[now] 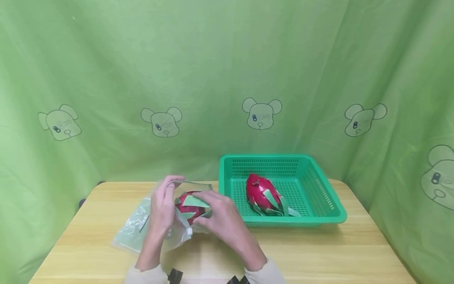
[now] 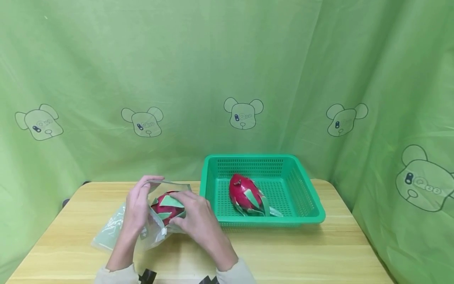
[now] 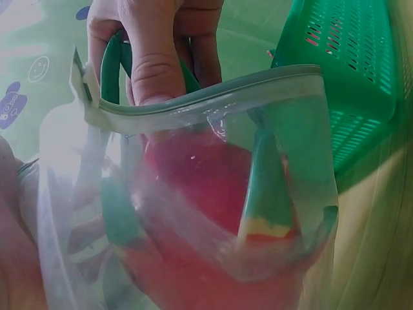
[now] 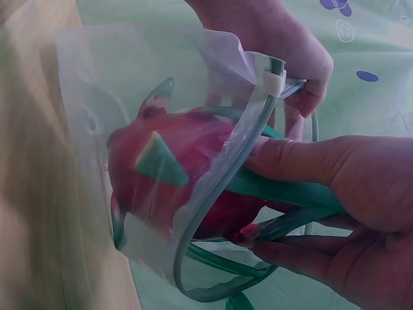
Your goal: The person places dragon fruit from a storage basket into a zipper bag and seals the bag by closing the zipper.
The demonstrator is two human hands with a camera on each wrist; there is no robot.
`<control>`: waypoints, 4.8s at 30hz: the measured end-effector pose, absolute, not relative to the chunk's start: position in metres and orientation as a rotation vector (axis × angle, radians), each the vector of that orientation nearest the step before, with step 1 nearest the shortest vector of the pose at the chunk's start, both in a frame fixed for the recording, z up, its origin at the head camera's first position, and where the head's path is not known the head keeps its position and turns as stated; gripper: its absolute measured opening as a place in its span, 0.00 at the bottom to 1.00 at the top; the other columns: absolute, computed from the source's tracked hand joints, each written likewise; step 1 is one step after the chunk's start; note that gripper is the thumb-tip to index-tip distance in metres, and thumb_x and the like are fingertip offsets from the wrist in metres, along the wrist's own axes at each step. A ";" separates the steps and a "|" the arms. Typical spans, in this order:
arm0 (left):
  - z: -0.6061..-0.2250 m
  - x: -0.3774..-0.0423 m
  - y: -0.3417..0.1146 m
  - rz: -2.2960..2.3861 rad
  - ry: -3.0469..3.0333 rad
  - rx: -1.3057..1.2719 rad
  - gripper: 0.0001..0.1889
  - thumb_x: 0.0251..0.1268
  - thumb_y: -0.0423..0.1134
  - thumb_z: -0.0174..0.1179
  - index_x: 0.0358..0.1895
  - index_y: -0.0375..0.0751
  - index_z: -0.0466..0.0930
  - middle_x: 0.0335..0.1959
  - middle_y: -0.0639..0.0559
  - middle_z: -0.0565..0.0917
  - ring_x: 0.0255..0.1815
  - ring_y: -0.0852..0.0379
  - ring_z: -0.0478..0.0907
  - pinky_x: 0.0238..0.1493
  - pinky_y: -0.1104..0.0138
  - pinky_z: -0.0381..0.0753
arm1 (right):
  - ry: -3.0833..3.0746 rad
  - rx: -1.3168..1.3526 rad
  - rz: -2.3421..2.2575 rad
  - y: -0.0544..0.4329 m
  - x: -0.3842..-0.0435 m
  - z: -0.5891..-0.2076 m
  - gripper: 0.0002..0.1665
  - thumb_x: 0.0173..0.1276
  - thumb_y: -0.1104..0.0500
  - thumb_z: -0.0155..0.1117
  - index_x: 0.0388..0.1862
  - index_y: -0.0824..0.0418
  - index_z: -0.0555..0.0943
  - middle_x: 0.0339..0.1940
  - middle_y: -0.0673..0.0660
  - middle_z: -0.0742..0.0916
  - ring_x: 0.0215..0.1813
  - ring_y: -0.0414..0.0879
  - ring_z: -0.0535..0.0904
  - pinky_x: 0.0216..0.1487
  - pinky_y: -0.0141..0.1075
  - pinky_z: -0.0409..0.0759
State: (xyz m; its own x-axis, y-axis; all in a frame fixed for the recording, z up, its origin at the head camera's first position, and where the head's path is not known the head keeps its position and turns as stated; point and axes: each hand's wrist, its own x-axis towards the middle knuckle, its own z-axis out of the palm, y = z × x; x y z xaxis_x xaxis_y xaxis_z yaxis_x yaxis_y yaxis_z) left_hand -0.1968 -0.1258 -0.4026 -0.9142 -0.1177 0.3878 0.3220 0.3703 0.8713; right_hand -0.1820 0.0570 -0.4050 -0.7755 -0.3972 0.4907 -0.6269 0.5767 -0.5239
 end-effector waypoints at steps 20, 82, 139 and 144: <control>-0.402 -0.198 -0.124 -1.557 -2.254 -0.176 0.20 0.82 0.39 0.39 0.55 0.39 0.82 0.58 0.46 0.85 0.63 0.45 0.79 0.69 0.43 0.70 | -2.475 0.801 1.016 0.052 -0.186 -0.412 0.38 0.51 0.51 0.85 0.62 0.57 0.83 0.57 0.52 0.88 0.58 0.47 0.85 0.57 0.38 0.84; -0.405 -0.197 -0.131 -1.681 -2.223 -0.141 0.20 0.82 0.39 0.37 0.54 0.43 0.83 0.56 0.49 0.86 0.61 0.46 0.78 0.67 0.41 0.68 | -2.530 1.007 1.279 0.056 -0.197 -0.426 0.27 0.63 0.64 0.77 0.61 0.58 0.84 0.58 0.54 0.88 0.36 0.38 0.80 0.35 0.27 0.82; -0.382 -0.184 -0.136 -1.803 -1.993 -0.268 0.21 0.80 0.35 0.35 0.53 0.33 0.81 0.55 0.43 0.85 0.59 0.51 0.79 0.70 0.48 0.65 | -2.587 0.636 1.003 0.081 -0.190 -0.409 0.01 0.71 0.64 0.68 0.38 0.58 0.85 0.32 0.47 0.85 0.33 0.40 0.78 0.36 0.31 0.81; -0.377 -0.181 -0.137 -1.819 -1.960 -0.304 0.21 0.80 0.34 0.36 0.52 0.32 0.81 0.54 0.43 0.85 0.58 0.52 0.79 0.69 0.50 0.66 | -2.520 0.612 1.027 0.080 -0.190 -0.407 0.02 0.73 0.63 0.67 0.39 0.60 0.84 0.32 0.46 0.84 0.34 0.39 0.78 0.38 0.32 0.82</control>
State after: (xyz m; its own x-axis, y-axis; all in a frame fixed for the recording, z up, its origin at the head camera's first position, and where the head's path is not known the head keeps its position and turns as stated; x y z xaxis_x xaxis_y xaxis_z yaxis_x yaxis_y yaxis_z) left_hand -0.1814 -0.1374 -0.3771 -0.8763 -0.1377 0.4616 0.4500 0.1075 0.8865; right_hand -0.1904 0.0797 -0.4067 -0.8450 -0.2573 0.4689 -0.5117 0.6437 -0.5690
